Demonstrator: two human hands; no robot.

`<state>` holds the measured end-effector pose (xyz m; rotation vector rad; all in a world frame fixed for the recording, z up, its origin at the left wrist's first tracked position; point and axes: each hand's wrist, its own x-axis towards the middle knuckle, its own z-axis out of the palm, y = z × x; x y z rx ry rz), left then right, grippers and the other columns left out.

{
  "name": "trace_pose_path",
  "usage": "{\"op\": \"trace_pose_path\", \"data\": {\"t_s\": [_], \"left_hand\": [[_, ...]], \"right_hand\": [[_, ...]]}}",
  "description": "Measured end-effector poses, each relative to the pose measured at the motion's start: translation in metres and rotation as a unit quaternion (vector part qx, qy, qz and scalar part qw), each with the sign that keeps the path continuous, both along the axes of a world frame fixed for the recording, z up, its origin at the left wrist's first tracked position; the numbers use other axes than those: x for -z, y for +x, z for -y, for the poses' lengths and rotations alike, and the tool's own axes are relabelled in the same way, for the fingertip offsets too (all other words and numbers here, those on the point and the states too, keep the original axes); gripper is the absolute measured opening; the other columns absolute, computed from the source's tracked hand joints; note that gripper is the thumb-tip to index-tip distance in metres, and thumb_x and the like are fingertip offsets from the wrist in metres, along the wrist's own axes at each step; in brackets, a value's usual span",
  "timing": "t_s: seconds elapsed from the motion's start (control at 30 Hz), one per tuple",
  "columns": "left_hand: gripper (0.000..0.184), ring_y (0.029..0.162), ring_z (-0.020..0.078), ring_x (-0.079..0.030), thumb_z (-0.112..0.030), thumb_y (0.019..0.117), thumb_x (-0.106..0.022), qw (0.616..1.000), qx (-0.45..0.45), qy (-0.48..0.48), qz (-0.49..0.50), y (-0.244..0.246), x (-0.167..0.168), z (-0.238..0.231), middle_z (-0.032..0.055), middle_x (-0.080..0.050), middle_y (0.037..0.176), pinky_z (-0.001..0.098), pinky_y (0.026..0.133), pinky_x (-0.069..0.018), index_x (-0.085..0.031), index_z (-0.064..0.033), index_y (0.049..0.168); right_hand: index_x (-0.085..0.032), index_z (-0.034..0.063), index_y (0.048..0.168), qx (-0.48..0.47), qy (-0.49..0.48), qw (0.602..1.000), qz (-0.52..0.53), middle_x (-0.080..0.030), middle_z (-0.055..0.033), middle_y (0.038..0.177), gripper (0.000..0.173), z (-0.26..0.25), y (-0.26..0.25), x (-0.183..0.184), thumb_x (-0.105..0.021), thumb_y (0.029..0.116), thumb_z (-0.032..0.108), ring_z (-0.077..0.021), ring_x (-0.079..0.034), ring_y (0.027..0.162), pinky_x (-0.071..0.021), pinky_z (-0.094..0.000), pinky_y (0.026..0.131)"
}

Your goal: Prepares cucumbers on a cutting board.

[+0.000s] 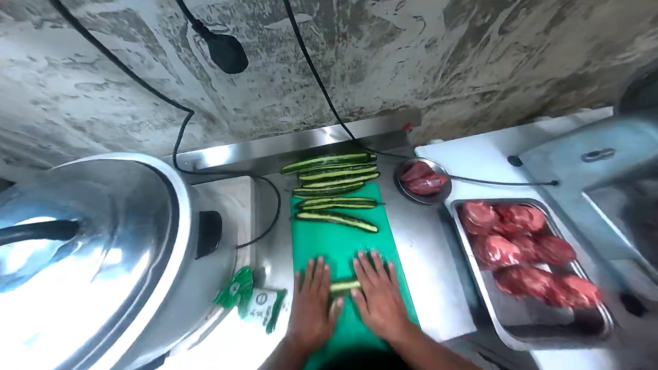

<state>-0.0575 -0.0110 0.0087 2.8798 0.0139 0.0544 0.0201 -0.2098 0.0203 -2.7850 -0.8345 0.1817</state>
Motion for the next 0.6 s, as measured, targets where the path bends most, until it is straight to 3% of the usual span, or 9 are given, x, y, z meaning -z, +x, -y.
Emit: {"op": "trace_pose_path", "data": {"t_s": [0.03, 0.1, 0.17, 0.23, 0.27, 0.33, 0.43, 0.5, 0.6], "left_hand": [[0.083, 0.153, 0.0364, -0.03, -0.068, 0.1009, -0.022, 1.0, -0.002, 0.003, 0.017, -0.004, 0.002, 0.003, 0.012, -0.037, 0.164, 0.0667, 0.12, -0.0237, -0.045, -0.0086, 0.154], [0.085, 0.153, 0.0374, -0.031, -0.069, 0.1008, -0.017, 0.999, -0.033, 0.028, -0.012, 0.014, -0.002, 0.002, 0.0129, -0.039, 0.163, 0.068, 0.12, -0.0215, -0.045, -0.0091, 0.155], [0.087, 0.156, 0.0413, -0.019, -0.071, 0.0997, -0.017, 0.994, -0.075, 0.052, -0.062, 0.063, -0.01, -0.011, 0.0176, -0.026, 0.168, 0.0702, 0.121, -0.0138, -0.037, -0.0103, 0.159], [0.087, 0.158, 0.0437, -0.002, -0.072, 0.0979, -0.021, 0.99, -0.097, 0.06, -0.086, 0.096, -0.012, -0.023, 0.0201, -0.006, 0.171, 0.0714, 0.121, -0.0063, -0.026, -0.0155, 0.163], [0.086, 0.157, 0.0441, 0.0, -0.072, 0.098, -0.02, 0.99, -0.09, 0.066, -0.089, 0.098, -0.012, -0.023, 0.0199, -0.003, 0.172, 0.0718, 0.121, -0.005, -0.024, -0.018, 0.164], [0.081, 0.157, 0.0426, -0.009, -0.069, 0.1002, -0.017, 0.995, -0.043, 0.058, -0.073, 0.072, -0.014, -0.017, 0.0177, -0.014, 0.171, 0.0715, 0.121, -0.0095, -0.031, -0.0195, 0.162], [0.082, 0.154, 0.0376, -0.026, -0.069, 0.1004, -0.022, 1.0, 0.02, 0.009, -0.02, 0.008, -0.005, -0.002, 0.0134, -0.033, 0.166, 0.0678, 0.12, -0.022, -0.042, -0.0128, 0.157], [0.084, 0.154, 0.038, -0.028, -0.07, 0.0999, -0.02, 1.0, 0.014, 0.015, -0.015, 0.007, -0.002, -0.001, 0.0129, -0.035, 0.165, 0.0667, 0.12, -0.0226, -0.043, -0.0119, 0.156], [0.085, 0.154, 0.0455, -0.02, -0.072, 0.0992, -0.019, 0.998, -0.035, 0.045, -0.038, 0.07, -0.012, -0.017, 0.0198, -0.026, 0.167, 0.0722, 0.12, -0.0147, -0.039, -0.0141, 0.159]], "right_hand": [[-0.044, 0.0241, 0.157, -0.003, 0.012, 1.0, 0.018, -0.036, 0.0031, 0.166, 0.064, 0.003, -0.005, 0.003, -0.025, 0.1051, 0.056, -0.0327, -0.025, 0.156, -0.0222, -0.0708, 0.119], [-0.045, 0.0244, 0.156, 0.016, -0.026, 1.0, -0.008, -0.036, 0.0035, 0.166, 0.064, -0.011, 0.012, -0.005, -0.022, 0.1054, 0.056, -0.0326, -0.024, 0.156, -0.0173, -0.0723, 0.119], [-0.039, 0.0267, 0.159, 0.042, -0.063, 0.997, -0.028, -0.024, 0.0049, 0.171, 0.067, -0.036, 0.057, -0.012, -0.02, 0.1044, 0.06, -0.0291, -0.013, 0.159, -0.0055, -0.0733, 0.12], [-0.026, 0.0264, 0.164, 0.06, -0.073, 0.995, -0.019, -0.009, -0.0002, 0.174, 0.07, -0.053, 0.086, -0.016, -0.02, 0.1031, 0.061, -0.0293, -0.001, 0.16, -0.0002, -0.0736, 0.12], [-0.023, 0.0257, 0.165, 0.057, -0.074, 0.995, -0.02, -0.006, -0.0015, 0.174, 0.071, -0.053, 0.087, -0.018, -0.021, 0.1031, 0.06, -0.0297, 0.002, 0.16, 0.0003, -0.0736, 0.12], [-0.03, 0.0246, 0.163, 0.025, -0.062, 0.997, -0.039, -0.015, 0.0029, 0.173, 0.068, -0.039, 0.059, -0.016, -0.018, 0.1045, 0.058, -0.0268, -0.005, 0.16, -0.005, -0.0694, 0.123], [-0.053, 0.0197, 0.151, -0.02, 0.019, 1.0, 0.012, -0.043, 0.0017, 0.162, 0.062, -0.002, -0.006, 0.004, -0.025, 0.106, 0.052, -0.0296, -0.032, 0.154, -0.026, -0.0648, 0.121], [-0.054, 0.0187, 0.15, -0.027, 0.008, 0.999, 0.028, -0.044, 0.0016, 0.161, 0.062, -0.001, -0.005, 0.005, -0.024, 0.106, 0.051, -0.03, -0.034, 0.153, -0.0283, -0.0631, 0.12], [-0.04, 0.0165, 0.159, 0.004, -0.057, 0.998, -0.035, -0.025, -0.0015, 0.17, 0.07, -0.035, 0.059, -0.017, -0.017, 0.1059, 0.056, -0.0266, -0.017, 0.159, -0.0132, -0.063, 0.125]]}}
